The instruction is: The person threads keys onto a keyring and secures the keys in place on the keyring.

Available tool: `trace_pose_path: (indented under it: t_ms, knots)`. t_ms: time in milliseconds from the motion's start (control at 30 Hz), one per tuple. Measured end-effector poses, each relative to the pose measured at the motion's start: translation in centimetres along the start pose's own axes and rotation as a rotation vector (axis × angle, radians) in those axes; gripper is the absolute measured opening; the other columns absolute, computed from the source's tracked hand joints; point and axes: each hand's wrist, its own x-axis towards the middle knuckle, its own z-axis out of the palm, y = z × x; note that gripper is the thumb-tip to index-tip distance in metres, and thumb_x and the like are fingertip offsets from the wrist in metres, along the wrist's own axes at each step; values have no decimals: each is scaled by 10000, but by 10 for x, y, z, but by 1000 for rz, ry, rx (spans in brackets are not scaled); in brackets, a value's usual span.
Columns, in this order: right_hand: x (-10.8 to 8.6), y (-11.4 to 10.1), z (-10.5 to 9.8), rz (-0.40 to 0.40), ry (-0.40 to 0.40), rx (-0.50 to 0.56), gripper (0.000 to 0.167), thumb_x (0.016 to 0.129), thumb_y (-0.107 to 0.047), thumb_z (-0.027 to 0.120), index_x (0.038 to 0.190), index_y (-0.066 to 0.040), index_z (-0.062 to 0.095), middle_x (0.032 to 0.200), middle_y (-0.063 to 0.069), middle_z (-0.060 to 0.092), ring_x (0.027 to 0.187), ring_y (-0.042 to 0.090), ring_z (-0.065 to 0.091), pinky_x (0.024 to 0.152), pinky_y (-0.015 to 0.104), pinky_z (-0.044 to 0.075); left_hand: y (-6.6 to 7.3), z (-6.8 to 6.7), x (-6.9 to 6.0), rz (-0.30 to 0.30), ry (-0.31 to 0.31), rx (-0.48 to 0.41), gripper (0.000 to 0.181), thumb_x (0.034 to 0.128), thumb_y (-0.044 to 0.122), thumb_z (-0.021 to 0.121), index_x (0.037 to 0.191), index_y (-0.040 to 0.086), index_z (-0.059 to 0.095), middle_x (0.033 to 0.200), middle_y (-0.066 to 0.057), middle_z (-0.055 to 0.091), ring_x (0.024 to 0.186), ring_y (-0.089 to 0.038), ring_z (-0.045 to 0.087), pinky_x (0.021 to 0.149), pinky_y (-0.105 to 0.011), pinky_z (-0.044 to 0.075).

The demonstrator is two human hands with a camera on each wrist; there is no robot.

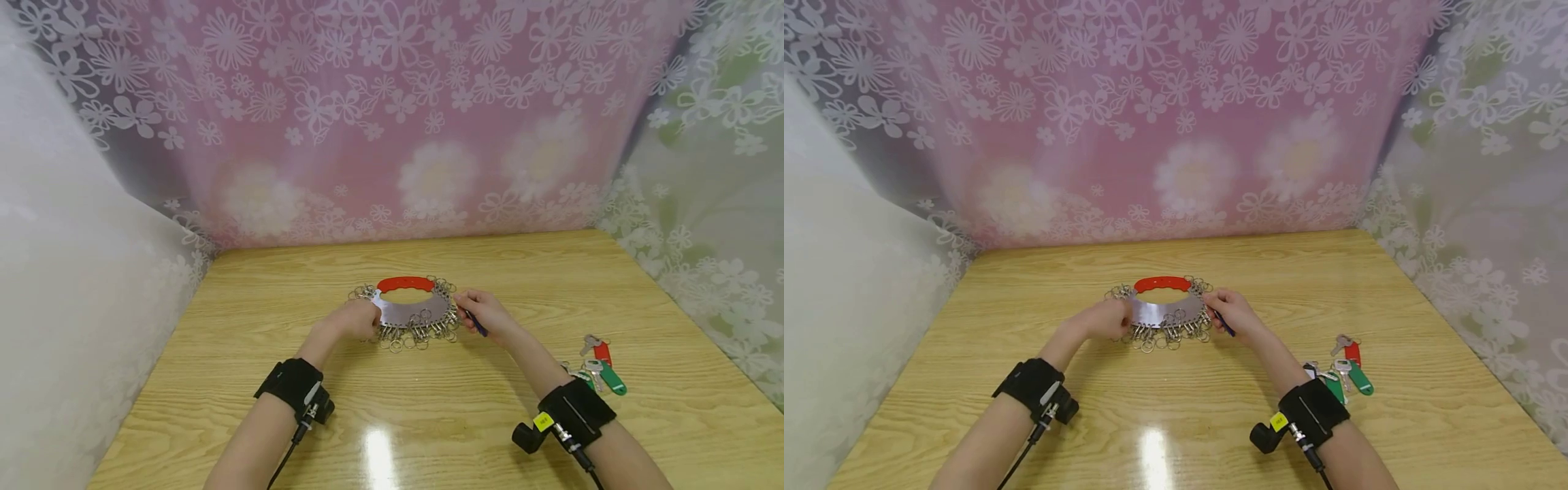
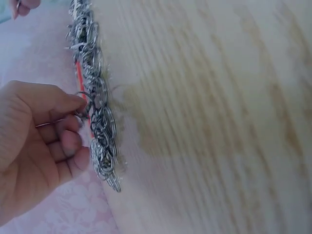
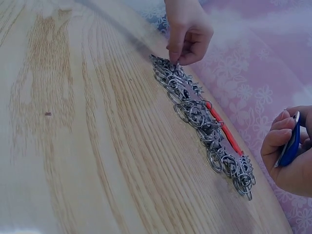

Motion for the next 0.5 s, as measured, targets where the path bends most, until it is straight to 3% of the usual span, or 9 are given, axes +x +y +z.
trace_pose_path:
  t_ms: [133,267,300,500]
  knots:
    - [1,2,1,-7,-9,-5,228,1005,-166,396,906,37,430,648,5,447,494,71,383,463,206,333,3,5,0,-8,-37,65,310,790,-26,550,599,134,365,601,29,262,558,-111,255,541,-265,248]
    - [1,3,2,-3,-5,-15,224,1003,-170,402,894,24,436,644,1,439,491,69,382,457,205,329,1,10,1,37,22,136,310,794,-17,553,577,128,385,601,23,295,573,-124,289,556,-282,286]
    - [1,4,2,0,-2,-12,227,1002,-173,406,893,23,436,645,2,437,490,69,381,455,203,327,-7,15,4,73,57,148,307,791,-4,543,576,141,379,604,30,289,574,-123,282,549,-285,283]
    - [0,5,-2,-1,5,-4,267,995,-211,436,898,37,429,656,0,443,487,66,386,451,199,327,-10,12,1,133,142,164,310,763,-3,552,545,146,390,587,37,311,567,-125,310,543,-299,322]
